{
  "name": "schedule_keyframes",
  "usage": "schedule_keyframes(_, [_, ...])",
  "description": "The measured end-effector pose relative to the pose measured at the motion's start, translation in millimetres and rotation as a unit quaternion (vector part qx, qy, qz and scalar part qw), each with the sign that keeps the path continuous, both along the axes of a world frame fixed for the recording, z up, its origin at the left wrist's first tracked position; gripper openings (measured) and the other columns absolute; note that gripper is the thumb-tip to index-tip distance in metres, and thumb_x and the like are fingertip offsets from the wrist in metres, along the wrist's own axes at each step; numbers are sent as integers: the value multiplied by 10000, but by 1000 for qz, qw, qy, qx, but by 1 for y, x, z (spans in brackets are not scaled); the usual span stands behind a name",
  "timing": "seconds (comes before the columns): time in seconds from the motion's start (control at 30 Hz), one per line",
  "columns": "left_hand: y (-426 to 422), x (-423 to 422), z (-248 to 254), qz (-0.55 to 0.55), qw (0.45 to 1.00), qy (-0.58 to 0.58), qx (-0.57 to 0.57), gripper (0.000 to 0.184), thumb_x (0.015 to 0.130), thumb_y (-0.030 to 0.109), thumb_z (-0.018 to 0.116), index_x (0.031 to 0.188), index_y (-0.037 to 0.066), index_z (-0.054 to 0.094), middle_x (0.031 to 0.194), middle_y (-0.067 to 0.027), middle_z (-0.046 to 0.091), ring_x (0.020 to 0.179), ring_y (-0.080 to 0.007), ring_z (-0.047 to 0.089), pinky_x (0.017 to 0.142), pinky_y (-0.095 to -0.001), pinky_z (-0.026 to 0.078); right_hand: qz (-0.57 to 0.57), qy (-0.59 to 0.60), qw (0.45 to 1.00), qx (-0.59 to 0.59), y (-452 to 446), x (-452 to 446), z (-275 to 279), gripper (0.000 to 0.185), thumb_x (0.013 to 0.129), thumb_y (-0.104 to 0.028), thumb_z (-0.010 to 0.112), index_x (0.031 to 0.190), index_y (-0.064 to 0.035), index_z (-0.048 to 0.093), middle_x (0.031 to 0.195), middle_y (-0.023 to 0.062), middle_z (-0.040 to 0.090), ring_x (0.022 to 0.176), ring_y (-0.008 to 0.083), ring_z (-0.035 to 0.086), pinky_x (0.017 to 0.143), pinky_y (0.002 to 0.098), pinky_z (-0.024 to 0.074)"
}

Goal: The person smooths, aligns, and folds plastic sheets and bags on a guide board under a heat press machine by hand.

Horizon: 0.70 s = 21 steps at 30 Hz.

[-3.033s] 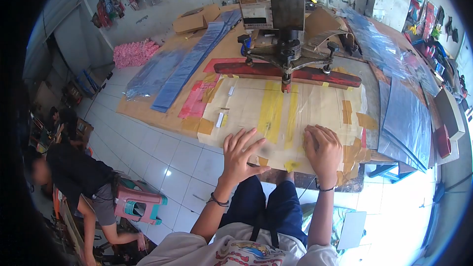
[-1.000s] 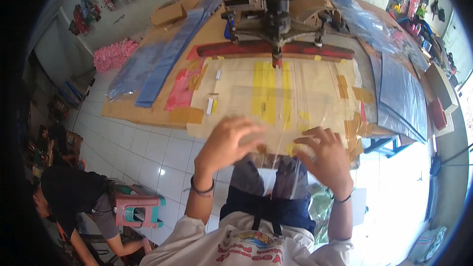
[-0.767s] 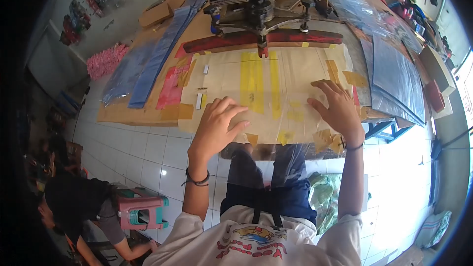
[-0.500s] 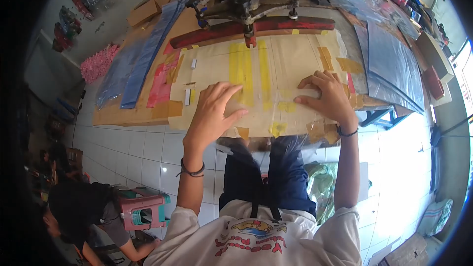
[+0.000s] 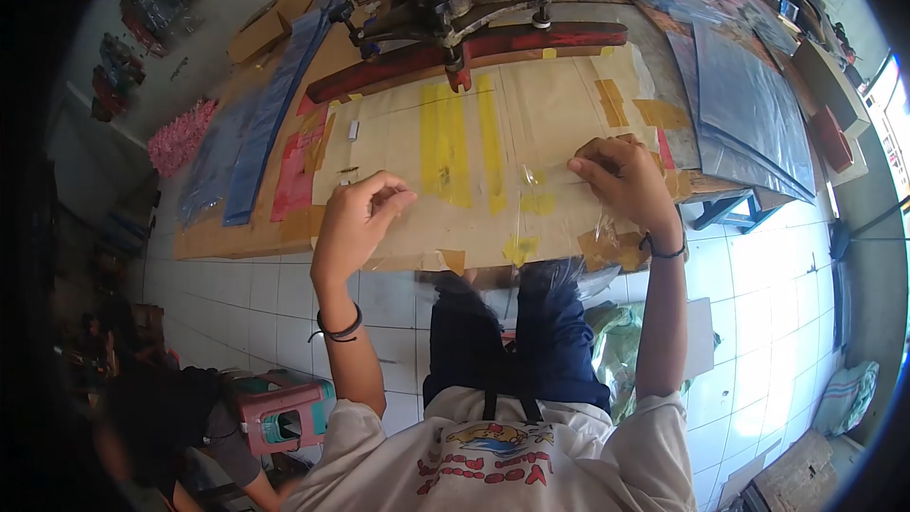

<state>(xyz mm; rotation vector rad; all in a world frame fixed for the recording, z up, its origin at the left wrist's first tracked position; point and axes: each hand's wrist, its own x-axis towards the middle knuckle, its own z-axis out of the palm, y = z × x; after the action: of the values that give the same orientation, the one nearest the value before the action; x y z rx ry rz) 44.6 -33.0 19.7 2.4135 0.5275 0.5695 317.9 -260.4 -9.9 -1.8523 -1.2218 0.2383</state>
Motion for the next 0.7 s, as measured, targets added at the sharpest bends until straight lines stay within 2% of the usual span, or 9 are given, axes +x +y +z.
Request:
schedule_keyframes(0.07, [7,-10,1,-10,995,-43,-90,172,949,171,701,972,0,700,702,-63,679,625,-110,634,570,-260,459,12,-36,999,21,0,2,-2,224,948,-195,720,904,25,718,647,52,634,587,114,590,583,269,456])
schedule_keyframes(0.1, [7,-12,0,-15,989,-64,-135,173,959,169,692,972,-4,698,684,-47,664,625,-83,615,572,-246,451,11,-18,999,27,1,1,-3,226,949,-198,719,906,24,719,657,49,641,591,106,591,583,271,458])
schedule_keyframes(0.13, [3,-13,3,-22,978,-102,-180,180,1005,161,637,985,-11,685,676,5,589,633,-38,531,566,-214,397,9,0,999,34,0,0,-3,227,951,-201,717,909,22,720,668,46,649,595,99,592,583,273,460])
schedule_keyframes(0.23, [1,-16,7,-31,956,-148,-251,188,1034,162,596,1019,-9,672,683,21,538,620,-47,492,567,-219,380,16,19,998,51,0,2,-6,242,970,-218,699,909,16,716,683,25,649,613,70,583,583,261,456])
schedule_keyframes(0.27, [0,-16,6,-28,957,-154,-245,207,1061,167,543,1058,-2,662,688,36,494,613,-48,454,578,-216,375,16,21,998,54,-2,4,-7,249,978,-225,691,908,13,714,685,16,645,619,59,578,582,254,453])
schedule_keyframes(0.4, [2,-17,4,-26,949,-196,-247,264,1082,196,480,1078,-8,648,667,27,493,597,-51,447,570,-218,371,54,191,978,58,-9,5,-6,311,1017,-276,652,908,13,687,707,-36,609,653,34,542,594,220,433])
schedule_keyframes(0.5, [4,-17,6,-22,939,-213,-269,257,1081,192,476,1085,-10,635,637,27,461,577,-55,425,562,-224,378,64,188,977,72,-10,8,-6,319,1015,-282,655,913,19,685,712,-42,609,645,36,536,587,227,431])
schedule_keyframes(0.7, [-4,-20,13,-24,906,-236,-350,188,1062,197,511,1102,21,566,573,42,365,502,-56,343,474,-243,351,12,133,990,35,-8,8,-8,335,1012,-299,655,893,12,689,695,-24,606,644,41,529,577,236,415])
